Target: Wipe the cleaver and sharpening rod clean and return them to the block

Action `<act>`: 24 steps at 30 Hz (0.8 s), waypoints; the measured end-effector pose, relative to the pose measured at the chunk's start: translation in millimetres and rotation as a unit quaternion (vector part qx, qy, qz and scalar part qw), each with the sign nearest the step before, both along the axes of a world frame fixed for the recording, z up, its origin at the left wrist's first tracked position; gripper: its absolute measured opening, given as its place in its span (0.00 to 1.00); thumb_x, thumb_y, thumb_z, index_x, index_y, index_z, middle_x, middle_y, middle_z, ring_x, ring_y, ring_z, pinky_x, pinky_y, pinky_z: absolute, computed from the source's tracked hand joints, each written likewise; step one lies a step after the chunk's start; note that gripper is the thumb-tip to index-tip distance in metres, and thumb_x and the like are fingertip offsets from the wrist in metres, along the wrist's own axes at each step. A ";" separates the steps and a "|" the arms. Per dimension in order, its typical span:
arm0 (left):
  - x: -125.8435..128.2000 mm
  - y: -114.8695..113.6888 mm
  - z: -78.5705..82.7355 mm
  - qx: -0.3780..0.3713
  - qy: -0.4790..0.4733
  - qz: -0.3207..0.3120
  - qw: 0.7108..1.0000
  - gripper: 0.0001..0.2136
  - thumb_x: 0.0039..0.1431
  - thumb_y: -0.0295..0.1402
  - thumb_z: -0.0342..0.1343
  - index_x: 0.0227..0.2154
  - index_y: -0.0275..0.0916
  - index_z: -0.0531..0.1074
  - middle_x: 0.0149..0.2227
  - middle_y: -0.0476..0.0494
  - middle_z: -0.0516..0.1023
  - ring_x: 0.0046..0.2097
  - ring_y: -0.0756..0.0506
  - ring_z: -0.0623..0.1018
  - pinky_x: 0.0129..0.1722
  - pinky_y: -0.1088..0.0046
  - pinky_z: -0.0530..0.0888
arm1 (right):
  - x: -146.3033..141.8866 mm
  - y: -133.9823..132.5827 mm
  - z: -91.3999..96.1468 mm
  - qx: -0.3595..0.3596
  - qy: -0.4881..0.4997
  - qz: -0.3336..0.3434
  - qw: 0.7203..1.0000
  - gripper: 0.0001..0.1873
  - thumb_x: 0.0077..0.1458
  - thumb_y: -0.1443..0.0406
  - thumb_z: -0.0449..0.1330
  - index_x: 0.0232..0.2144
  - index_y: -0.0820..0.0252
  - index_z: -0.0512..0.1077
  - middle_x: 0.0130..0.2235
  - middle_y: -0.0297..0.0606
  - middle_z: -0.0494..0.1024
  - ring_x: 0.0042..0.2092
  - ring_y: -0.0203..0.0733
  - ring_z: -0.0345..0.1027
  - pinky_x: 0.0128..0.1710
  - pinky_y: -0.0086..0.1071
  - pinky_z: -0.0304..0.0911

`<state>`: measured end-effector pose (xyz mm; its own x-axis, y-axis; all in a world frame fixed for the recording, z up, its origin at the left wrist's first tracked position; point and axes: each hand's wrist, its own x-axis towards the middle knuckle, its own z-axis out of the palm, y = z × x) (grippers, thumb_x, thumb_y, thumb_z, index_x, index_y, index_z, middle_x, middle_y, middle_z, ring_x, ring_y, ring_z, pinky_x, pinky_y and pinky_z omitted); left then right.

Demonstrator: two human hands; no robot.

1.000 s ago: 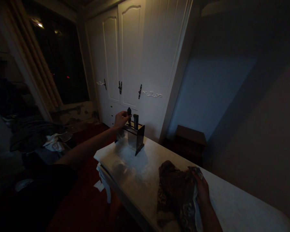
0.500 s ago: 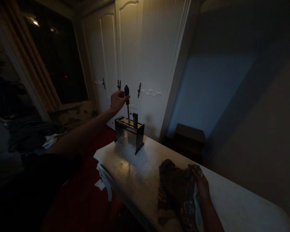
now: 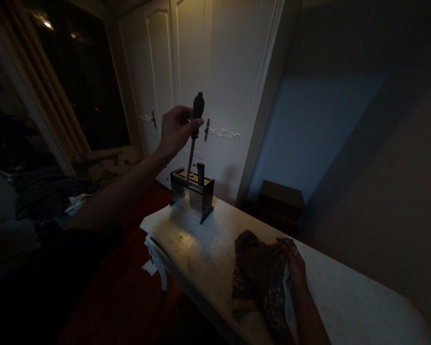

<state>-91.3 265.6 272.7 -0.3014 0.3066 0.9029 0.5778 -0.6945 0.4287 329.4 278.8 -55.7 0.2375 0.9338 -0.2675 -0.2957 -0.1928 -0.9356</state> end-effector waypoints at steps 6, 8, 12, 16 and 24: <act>54.0 -42.3 -21.3 -0.036 0.019 -0.071 0.997 0.12 0.50 0.35 0.65 0.34 0.36 0.71 0.31 0.50 0.72 0.36 0.50 0.76 0.31 0.78 0.72 | -0.6 4.6 -7.4 0.019 -0.001 0.009 1.000 0.30 0.27 0.56 0.72 0.37 0.60 0.74 0.29 0.33 0.79 0.29 0.43 0.72 0.33 0.36 0.67; 77.0 -58.6 -29.5 -0.066 0.031 -0.097 0.993 0.13 0.47 0.35 0.67 0.31 0.35 0.71 0.29 0.50 0.72 0.32 0.51 0.75 0.28 0.79 0.71 | -3.0 2.4 -7.7 0.040 0.017 0.009 0.999 0.30 0.28 0.56 0.72 0.37 0.61 0.74 0.30 0.34 0.80 0.30 0.43 0.72 0.34 0.35 0.67; 118.9 -75.5 -50.1 -0.128 0.011 -0.181 0.975 0.12 0.45 0.35 0.68 0.29 0.36 0.73 0.25 0.51 0.72 0.25 0.53 0.72 0.21 0.80 0.68 | -7.8 -5.4 -6.4 0.071 0.028 0.001 0.997 0.27 0.31 0.55 0.72 0.36 0.61 0.74 0.31 0.33 0.79 0.32 0.42 0.72 0.36 0.35 0.67; 158.4 -71.8 -74.4 -0.168 -0.008 -0.263 0.950 0.11 0.43 0.34 0.69 0.27 0.37 0.73 0.22 0.51 0.73 0.21 0.53 0.71 0.17 0.80 0.66 | -6.4 -12.7 -8.0 0.114 0.012 -0.023 0.993 0.26 0.35 0.54 0.70 0.36 0.61 0.74 0.33 0.35 0.80 0.36 0.44 0.72 0.39 0.36 0.67; 218.8 -53.4 -122.5 -0.170 -0.126 -0.298 0.931 0.10 0.45 0.32 0.65 0.28 0.39 0.68 0.23 0.52 0.72 0.23 0.52 0.74 0.20 0.79 0.72 | 3.3 -26.0 -18.2 0.130 0.036 -0.063 0.989 0.23 0.43 0.50 0.67 0.38 0.57 0.74 0.37 0.33 0.80 0.41 0.44 0.73 0.46 0.36 0.68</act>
<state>127.5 212.2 150.3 -0.1756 0.7418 0.6472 -0.0145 -0.6593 0.7517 332.7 252.8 -73.9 0.3457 0.9374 -0.0419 -0.3697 0.0950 -0.9243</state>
